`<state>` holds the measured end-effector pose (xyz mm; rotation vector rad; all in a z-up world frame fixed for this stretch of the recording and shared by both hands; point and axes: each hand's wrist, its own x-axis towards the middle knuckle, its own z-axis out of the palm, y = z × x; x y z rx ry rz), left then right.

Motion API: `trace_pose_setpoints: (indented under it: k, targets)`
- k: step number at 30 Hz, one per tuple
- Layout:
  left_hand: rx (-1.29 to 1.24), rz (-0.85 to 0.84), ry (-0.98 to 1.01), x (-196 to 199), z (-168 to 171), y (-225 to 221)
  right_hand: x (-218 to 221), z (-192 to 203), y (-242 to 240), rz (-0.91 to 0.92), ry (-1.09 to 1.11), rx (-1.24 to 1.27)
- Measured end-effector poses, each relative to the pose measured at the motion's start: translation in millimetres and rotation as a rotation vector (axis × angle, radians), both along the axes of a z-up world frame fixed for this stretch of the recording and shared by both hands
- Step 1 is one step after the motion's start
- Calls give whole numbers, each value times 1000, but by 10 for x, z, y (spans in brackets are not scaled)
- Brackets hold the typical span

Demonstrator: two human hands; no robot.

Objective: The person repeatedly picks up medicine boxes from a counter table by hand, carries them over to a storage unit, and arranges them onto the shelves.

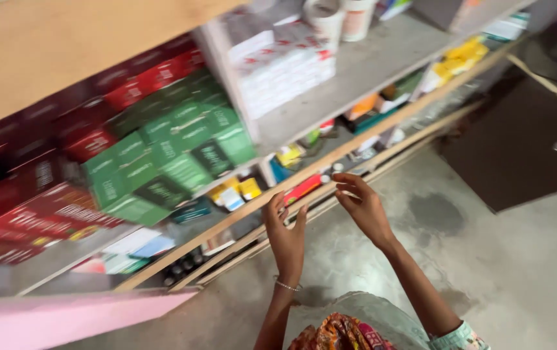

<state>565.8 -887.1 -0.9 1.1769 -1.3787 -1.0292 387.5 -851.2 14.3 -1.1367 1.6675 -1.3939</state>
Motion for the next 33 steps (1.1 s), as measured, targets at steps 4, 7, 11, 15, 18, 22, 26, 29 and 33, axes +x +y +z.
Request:
trace_pose_setpoints:
  k: [4,7,11,15,18,22,26,29,33]
  targets:
    - [-16,-213,-21,-856,184,419,-577,137,659,-95,-38,27]
    - [-39,-368,-32,-1550,241,774,-1051,231,1178,-198,-50,49]
    - [1,-584,-80,-2396,264,1394,-1728,310,1895,-379,-64,108]
    - [-32,-768,-60,-3194,305,1925,-2318,333,2619,-550,-84,74]
    - [7,-907,-87,-3778,341,2257,-2748,311,3096,-693,-95,46]
    - [-15,-1071,-89,-4600,385,2695,-3271,323,3729,-895,-140,18]
    - [-27,-1243,-102,-5470,364,3154,-3826,327,4316,-1092,-154,28]
    - [-30,-1389,-68,-6212,332,3544,-4354,266,4719,-1223,-159,-26]
    - [-21,-1610,-108,-7117,406,4115,-4974,229,5291,-1426,-159,-57]
